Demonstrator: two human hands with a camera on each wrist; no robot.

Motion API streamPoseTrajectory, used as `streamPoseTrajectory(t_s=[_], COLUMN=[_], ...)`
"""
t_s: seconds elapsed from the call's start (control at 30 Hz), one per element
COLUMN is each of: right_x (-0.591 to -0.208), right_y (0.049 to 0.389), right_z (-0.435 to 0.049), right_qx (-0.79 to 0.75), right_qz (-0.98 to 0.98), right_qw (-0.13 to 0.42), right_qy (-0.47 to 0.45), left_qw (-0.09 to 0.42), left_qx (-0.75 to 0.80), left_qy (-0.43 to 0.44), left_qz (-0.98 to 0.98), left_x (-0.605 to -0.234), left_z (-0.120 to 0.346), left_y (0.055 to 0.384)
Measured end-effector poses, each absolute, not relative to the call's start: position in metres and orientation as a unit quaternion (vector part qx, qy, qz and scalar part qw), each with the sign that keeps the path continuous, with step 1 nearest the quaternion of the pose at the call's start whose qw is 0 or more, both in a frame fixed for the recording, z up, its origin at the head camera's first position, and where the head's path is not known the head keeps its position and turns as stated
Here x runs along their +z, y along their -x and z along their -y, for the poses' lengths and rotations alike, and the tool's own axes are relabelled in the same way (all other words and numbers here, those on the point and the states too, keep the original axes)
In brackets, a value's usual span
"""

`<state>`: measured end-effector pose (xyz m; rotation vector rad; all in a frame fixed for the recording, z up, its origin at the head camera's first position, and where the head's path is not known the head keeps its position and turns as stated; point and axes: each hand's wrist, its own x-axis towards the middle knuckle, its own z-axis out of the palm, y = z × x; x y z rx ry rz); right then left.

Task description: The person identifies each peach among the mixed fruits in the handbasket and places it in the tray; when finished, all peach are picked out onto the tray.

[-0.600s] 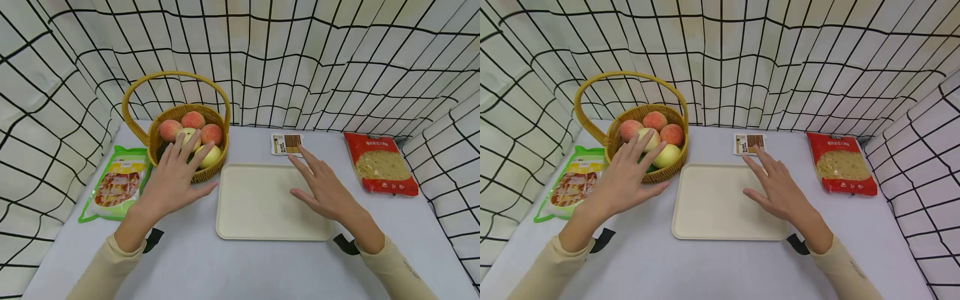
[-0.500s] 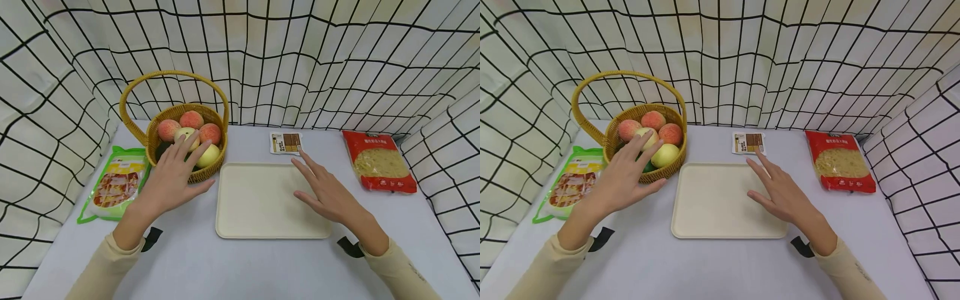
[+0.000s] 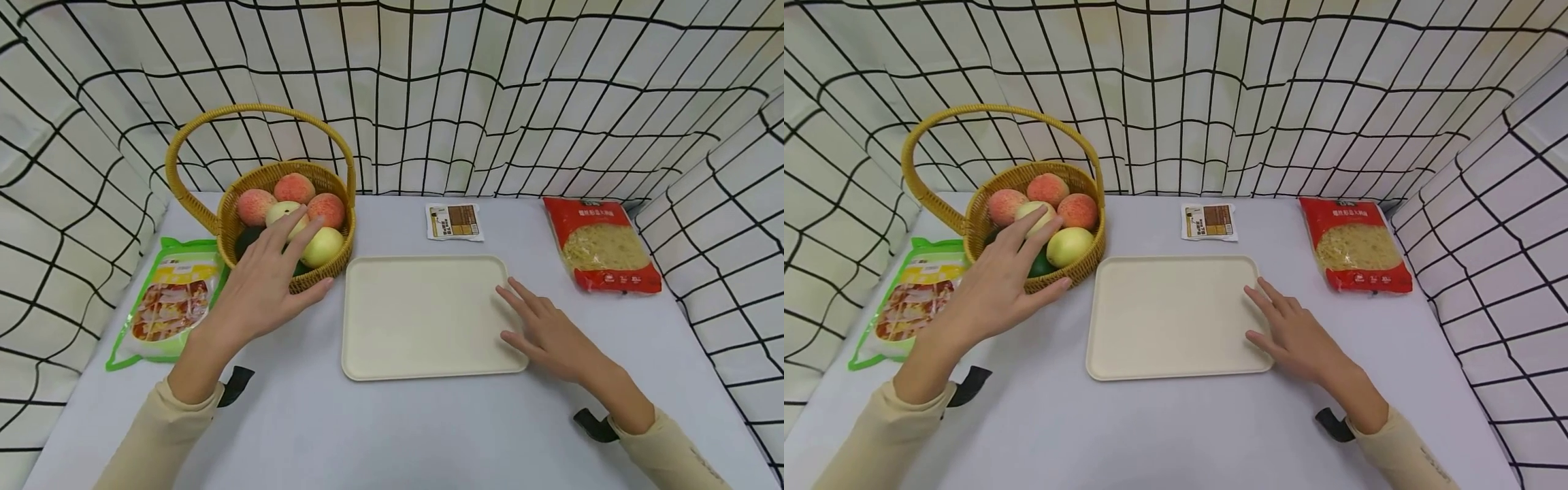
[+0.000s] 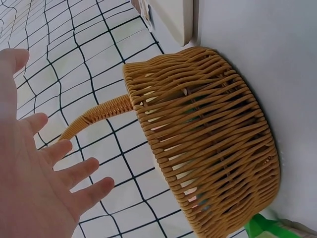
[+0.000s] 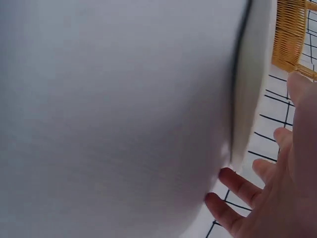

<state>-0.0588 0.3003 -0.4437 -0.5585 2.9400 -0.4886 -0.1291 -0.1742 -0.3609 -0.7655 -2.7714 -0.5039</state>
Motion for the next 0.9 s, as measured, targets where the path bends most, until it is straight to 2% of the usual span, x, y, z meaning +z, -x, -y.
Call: streamPoseTrajectory(t_s=[0.37, 0.9], right_x=[-0.46, -0.462], right_y=[0.056, 0.056], right_z=[-0.299, -0.298], right_qx=[-0.111, -0.081], right_qz=[-0.976, -0.977], right_qw=[0.041, 0.032], right_qy=[0.183, 0.194], left_qw=[0.115, 0.041], left_qx=[-0.173, -0.176], left_qy=[0.267, 0.214], left_qz=[0.941, 0.96], left_x=[-0.359, -0.348], left_z=[0.174, 0.19], left_y=[0.13, 0.152])
